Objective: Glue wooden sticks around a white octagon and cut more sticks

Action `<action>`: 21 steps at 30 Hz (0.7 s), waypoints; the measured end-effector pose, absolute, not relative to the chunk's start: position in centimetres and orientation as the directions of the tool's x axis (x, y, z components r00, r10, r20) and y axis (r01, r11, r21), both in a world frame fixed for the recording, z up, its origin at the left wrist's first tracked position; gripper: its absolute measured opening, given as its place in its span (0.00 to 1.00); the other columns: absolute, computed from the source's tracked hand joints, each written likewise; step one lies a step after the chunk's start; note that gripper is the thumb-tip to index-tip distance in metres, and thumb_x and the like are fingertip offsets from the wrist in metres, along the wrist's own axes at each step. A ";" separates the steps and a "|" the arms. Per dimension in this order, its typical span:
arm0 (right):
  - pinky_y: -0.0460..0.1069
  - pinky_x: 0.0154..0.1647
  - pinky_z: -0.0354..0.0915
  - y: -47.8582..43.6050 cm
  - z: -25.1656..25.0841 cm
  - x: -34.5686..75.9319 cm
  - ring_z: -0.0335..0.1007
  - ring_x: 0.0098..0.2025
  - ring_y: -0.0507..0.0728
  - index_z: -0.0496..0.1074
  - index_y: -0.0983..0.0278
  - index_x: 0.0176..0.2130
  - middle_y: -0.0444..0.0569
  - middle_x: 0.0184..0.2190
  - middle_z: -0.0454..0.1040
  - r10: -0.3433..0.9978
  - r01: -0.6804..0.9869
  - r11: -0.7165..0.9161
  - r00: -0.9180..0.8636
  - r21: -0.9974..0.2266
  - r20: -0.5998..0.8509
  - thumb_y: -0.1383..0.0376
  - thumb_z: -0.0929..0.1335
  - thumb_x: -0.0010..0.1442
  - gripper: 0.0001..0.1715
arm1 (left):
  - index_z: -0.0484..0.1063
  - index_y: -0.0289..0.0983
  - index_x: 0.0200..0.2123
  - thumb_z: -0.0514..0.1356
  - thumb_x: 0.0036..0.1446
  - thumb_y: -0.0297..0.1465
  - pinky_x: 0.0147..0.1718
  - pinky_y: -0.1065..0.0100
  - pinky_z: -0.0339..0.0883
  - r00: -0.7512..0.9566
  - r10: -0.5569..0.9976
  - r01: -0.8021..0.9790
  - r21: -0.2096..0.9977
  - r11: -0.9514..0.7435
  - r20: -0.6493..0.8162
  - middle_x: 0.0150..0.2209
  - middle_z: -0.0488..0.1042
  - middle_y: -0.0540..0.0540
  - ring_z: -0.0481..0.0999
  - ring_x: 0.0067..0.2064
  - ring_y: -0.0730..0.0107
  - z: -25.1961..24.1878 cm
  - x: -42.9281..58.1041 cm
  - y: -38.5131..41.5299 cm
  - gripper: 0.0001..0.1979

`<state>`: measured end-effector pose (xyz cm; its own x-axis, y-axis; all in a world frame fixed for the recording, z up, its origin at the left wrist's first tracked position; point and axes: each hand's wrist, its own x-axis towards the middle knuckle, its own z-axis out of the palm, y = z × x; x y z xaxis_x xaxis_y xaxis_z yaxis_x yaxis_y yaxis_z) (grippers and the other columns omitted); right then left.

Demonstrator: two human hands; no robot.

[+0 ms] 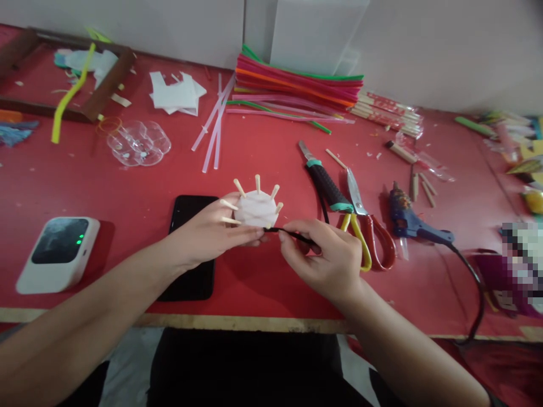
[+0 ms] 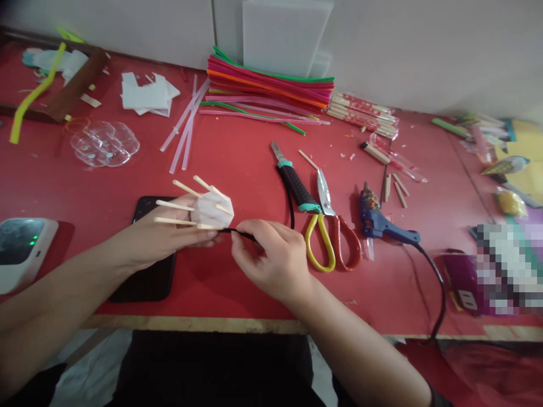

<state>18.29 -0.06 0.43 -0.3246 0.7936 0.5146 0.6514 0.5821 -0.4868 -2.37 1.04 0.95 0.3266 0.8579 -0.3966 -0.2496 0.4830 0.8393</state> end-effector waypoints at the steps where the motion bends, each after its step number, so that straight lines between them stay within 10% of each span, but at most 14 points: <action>1: 0.45 0.22 0.64 -0.1 0.4 18.3 0.67 0.20 0.47 0.74 0.62 0.35 0.40 0.23 0.77 0.792 0.650 0.584 -0.327 -0.486 0.516 0.67 0.71 0.61 0.01 | 0.76 0.36 0.43 0.71 0.51 0.24 0.39 0.69 0.78 0.330 0.852 -0.248 0.834 0.493 -0.405 0.37 0.82 0.47 0.82 0.37 0.70 1.0 -2.4 1.0 0.15; 14: 0.48 0.35 0.71 1.5 1.9 20.5 0.76 0.32 0.53 0.77 0.61 0.39 0.46 0.31 0.80 0.780 0.649 0.621 -0.457 -0.439 0.427 0.65 0.69 0.66 0.05 | 0.77 0.37 0.40 0.68 0.53 0.24 0.36 0.68 0.78 0.343 0.845 -0.195 0.849 0.492 -0.411 0.33 0.82 0.47 0.84 0.33 0.67 0.6 -2.5 1.1 0.10; 21: 0.46 0.20 0.57 1.8 4.4 20.8 0.65 0.19 0.49 0.72 0.62 0.24 0.41 0.18 0.71 0.900 0.798 0.434 -0.360 -0.419 0.247 0.57 0.73 0.62 0.18 | 0.73 0.40 0.41 0.68 0.52 0.26 0.38 0.65 0.75 0.259 0.933 -0.001 0.966 0.259 -0.250 0.39 0.79 0.47 0.81 0.38 0.65 1.2 -2.1 0.8 0.13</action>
<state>20.77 1.84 4.44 -0.3598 0.8998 0.2466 0.7978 0.4338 -0.4188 -2.07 0.83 1.21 0.2593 0.9329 -0.2501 -0.0013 0.2593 0.9658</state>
